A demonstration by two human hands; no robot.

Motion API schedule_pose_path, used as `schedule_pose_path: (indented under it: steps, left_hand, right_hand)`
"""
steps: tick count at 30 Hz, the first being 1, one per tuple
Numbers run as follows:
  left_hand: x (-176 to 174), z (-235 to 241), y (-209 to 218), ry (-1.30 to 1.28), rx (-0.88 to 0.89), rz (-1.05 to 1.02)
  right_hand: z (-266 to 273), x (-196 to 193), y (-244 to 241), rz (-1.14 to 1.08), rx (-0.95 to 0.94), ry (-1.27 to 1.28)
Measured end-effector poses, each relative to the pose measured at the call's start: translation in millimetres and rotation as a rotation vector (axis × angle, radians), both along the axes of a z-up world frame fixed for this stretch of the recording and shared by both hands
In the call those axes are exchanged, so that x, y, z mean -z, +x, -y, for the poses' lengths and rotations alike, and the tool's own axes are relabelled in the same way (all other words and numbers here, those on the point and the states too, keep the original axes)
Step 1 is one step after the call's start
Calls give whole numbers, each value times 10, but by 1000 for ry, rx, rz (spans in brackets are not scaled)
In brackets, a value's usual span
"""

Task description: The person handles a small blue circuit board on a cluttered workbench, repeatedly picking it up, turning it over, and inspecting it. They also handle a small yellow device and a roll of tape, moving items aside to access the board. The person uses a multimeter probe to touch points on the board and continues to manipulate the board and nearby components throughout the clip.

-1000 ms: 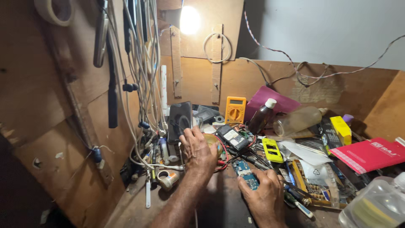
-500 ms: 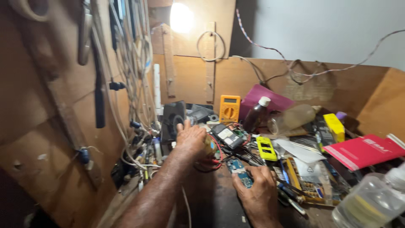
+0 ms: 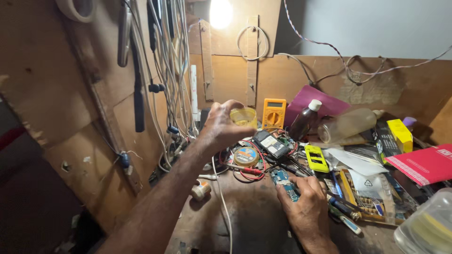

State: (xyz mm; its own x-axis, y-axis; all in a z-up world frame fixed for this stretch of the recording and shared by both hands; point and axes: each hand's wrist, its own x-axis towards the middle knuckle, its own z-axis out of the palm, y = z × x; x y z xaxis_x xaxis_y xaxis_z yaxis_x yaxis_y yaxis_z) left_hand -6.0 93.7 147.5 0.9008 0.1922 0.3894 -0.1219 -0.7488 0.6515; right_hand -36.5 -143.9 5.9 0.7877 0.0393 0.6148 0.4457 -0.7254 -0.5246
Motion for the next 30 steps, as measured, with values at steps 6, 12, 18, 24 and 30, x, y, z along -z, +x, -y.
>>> schedule_pose_path:
  steps: [6, 12, 18, 24, 30]
  left_hand:
    - [86, -146, -174, -31, 1, 59]
    - [147, -229, -388, -102, -118, 56]
    - [204, -281, -683, -216, -148, 82]
    - [213, -365, -805, -194, -187, 140]
    - [199, -369, -843, -178, -199, 149]
  right_hand:
    - [-42, -9, -46, 83, -20, -48]
    - [-82, -56, -67, 120, -101, -86]
    - [-356, -236, -133, 140, -309, -65]
    - [-869, -481, -257, 104, -788, -171]
    - [-1432, -363, -258, 264, -999, -384]
